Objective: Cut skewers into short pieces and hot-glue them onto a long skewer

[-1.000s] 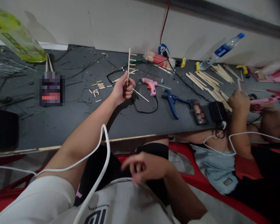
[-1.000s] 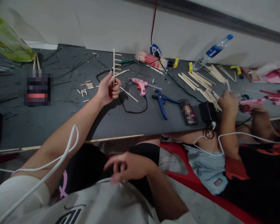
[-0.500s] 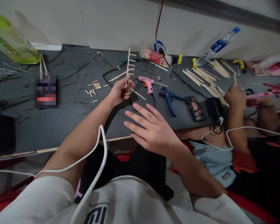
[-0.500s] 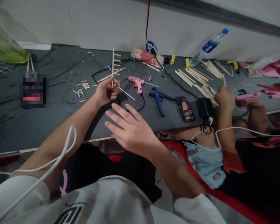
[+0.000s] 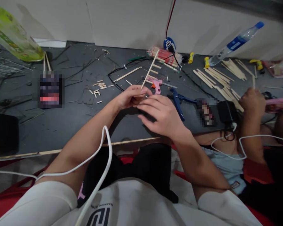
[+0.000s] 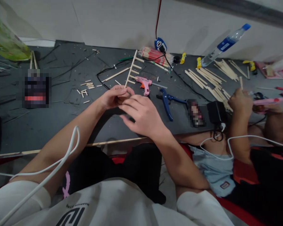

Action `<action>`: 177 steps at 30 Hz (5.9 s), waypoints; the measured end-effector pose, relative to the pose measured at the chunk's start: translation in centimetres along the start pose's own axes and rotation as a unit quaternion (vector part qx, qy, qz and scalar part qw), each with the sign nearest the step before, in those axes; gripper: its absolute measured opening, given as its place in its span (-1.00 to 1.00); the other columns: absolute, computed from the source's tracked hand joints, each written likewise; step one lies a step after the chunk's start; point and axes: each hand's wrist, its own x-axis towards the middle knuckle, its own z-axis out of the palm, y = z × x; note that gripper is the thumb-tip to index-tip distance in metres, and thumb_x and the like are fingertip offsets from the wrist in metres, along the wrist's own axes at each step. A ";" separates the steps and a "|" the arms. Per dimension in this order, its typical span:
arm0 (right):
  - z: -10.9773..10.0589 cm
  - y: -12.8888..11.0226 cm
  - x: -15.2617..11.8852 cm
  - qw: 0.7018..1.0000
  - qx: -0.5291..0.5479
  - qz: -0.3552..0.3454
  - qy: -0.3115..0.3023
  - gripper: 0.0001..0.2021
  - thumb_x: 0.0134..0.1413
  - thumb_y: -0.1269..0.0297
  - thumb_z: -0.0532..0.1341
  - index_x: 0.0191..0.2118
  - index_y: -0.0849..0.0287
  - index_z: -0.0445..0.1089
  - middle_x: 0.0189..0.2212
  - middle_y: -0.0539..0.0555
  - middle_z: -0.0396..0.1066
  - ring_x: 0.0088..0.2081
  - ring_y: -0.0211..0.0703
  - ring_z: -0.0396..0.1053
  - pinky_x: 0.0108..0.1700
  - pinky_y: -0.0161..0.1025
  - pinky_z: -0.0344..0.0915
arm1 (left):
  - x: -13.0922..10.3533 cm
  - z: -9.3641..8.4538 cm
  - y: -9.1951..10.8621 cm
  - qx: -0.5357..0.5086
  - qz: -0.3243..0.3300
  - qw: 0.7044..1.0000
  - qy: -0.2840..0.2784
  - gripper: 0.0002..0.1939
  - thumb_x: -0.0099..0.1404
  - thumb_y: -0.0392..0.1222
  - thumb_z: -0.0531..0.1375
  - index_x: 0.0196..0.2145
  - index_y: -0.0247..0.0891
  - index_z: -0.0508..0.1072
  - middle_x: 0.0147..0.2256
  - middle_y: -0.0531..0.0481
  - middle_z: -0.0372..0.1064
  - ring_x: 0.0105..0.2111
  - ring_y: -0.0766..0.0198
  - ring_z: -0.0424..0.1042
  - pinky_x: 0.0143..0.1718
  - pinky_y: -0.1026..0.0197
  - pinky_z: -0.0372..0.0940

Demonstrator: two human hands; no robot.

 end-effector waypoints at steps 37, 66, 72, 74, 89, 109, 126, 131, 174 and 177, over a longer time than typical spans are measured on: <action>3.1 4.3 1.5 0.668 0.446 0.287 0.522 -0.84 0.23 0.15 0.36 -0.29 0.00 0.38 -0.59 -0.17 0.01 -0.56 -0.26 0.07 -0.42 -0.20 0.14 | 1.3 2.6 -2.1 0.030 -0.002 0.998 0.049 -0.58 0.06 0.04 0.56 -0.38 -0.32 0.55 -0.68 0.27 0.03 -0.71 0.55 -0.11 -0.69 0.34 -0.19; 5.0 7.1 -4.1 0.770 0.045 0.339 0.538 -0.70 0.20 0.08 0.30 -0.02 0.09 0.50 0.01 0.10 0.48 0.09 -0.04 0.43 0.24 0.09 0.32 | 0.8 2.4 -0.3 0.004 0.046 0.991 0.126 -0.69 0.04 -0.06 0.55 -0.41 -0.31 0.59 -0.71 0.27 -0.02 -0.71 0.55 -0.12 -0.68 0.36 -0.23; 3.8 11.6 -9.5 0.682 0.004 0.359 0.637 -0.65 0.27 0.17 0.16 0.12 0.08 0.34 0.13 0.14 0.38 0.19 0.01 0.38 0.39 0.24 0.16 | 0.9 2.0 0.0 -0.007 0.056 0.991 0.124 -0.71 0.07 -0.05 0.54 -0.40 -0.30 0.62 -0.71 0.27 -0.05 -0.71 0.55 -0.14 -0.67 0.36 -0.25; 3.2 11.5 -10.0 0.688 -0.024 0.339 0.641 -0.64 0.28 0.16 0.16 0.15 0.04 0.32 0.14 0.13 0.37 0.18 0.01 0.38 0.37 0.23 0.20 | 0.9 1.7 0.0 -0.009 0.058 0.991 0.121 -0.71 0.09 -0.04 0.53 -0.39 -0.29 0.62 -0.71 0.27 -0.07 -0.71 0.55 -0.15 -0.67 0.36 -0.26; 5.8 1.3 -1.2 0.879 0.196 0.316 0.298 -0.24 -0.03 -0.01 0.53 0.29 0.03 0.41 -0.15 0.08 0.50 -0.12 -0.06 0.41 0.12 0.02 0.39 | 1.0 1.4 -0.6 0.034 0.041 0.991 0.120 -0.69 0.06 0.01 0.54 -0.41 -0.27 0.63 -0.73 0.24 -0.02 -0.72 0.54 -0.16 -0.67 0.30 -0.28; 5.2 1.1 -1.3 0.822 0.291 0.334 0.358 -0.84 0.25 0.14 0.37 -0.19 0.06 0.68 -0.29 0.00 0.65 -0.29 -0.23 0.52 -0.13 -0.17 0.43 | 0.9 0.8 0.5 0.010 -0.002 0.992 0.126 -0.33 0.32 0.46 0.17 -0.30 -0.28 0.60 -0.66 0.25 -0.24 -0.74 0.47 -0.19 -0.69 0.29 -0.25; 0.5 -5.8 -5.1 0.899 0.319 0.259 0.155 -0.67 0.42 0.25 0.20 -0.45 0.12 0.38 -0.46 -0.02 0.36 -0.38 -0.23 0.31 -0.25 -0.20 0.24 | 0.9 -1.3 1.0 -0.008 0.026 0.989 0.149 -0.37 0.31 0.45 0.18 -0.39 -0.25 0.51 -0.64 0.26 -0.26 -0.71 0.48 -0.24 -0.66 0.28 -0.30; 1.3 -8.9 -8.1 0.870 0.433 0.218 -0.094 -0.69 0.41 0.24 0.22 -0.43 0.13 0.30 -0.47 -0.03 0.32 -0.37 -0.24 0.28 -0.23 -0.21 0.22 | 1.1 -1.4 0.7 -0.016 0.027 0.991 0.133 -0.39 0.33 0.42 0.19 -0.41 -0.25 0.50 -0.64 0.25 -0.24 -0.72 0.48 -0.23 -0.66 0.29 -0.32; 0.1 -5.7 -4.4 0.585 0.706 0.356 0.181 -0.14 0.16 -0.58 -0.09 0.27 -0.09 0.42 0.37 0.08 0.37 0.52 0.16 0.09 0.50 0.28 0.05 | 1.0 -1.4 0.8 -0.055 -0.015 0.994 0.098 -0.50 0.43 0.24 0.17 -0.37 -0.29 0.46 -0.62 0.27 -0.24 -0.72 0.49 -0.21 -0.69 0.37 -0.26; 0.8 -5.2 -4.4 0.566 0.720 0.358 0.184 -0.16 0.19 -0.56 -0.10 0.22 -0.06 0.45 0.29 0.12 0.46 0.42 0.19 0.26 0.39 0.26 0.23 | 1.1 -1.5 0.6 -0.049 -0.012 0.995 0.090 -0.50 0.44 0.24 0.15 -0.37 -0.29 0.46 -0.62 0.27 -0.25 -0.72 0.49 -0.22 -0.69 0.37 -0.27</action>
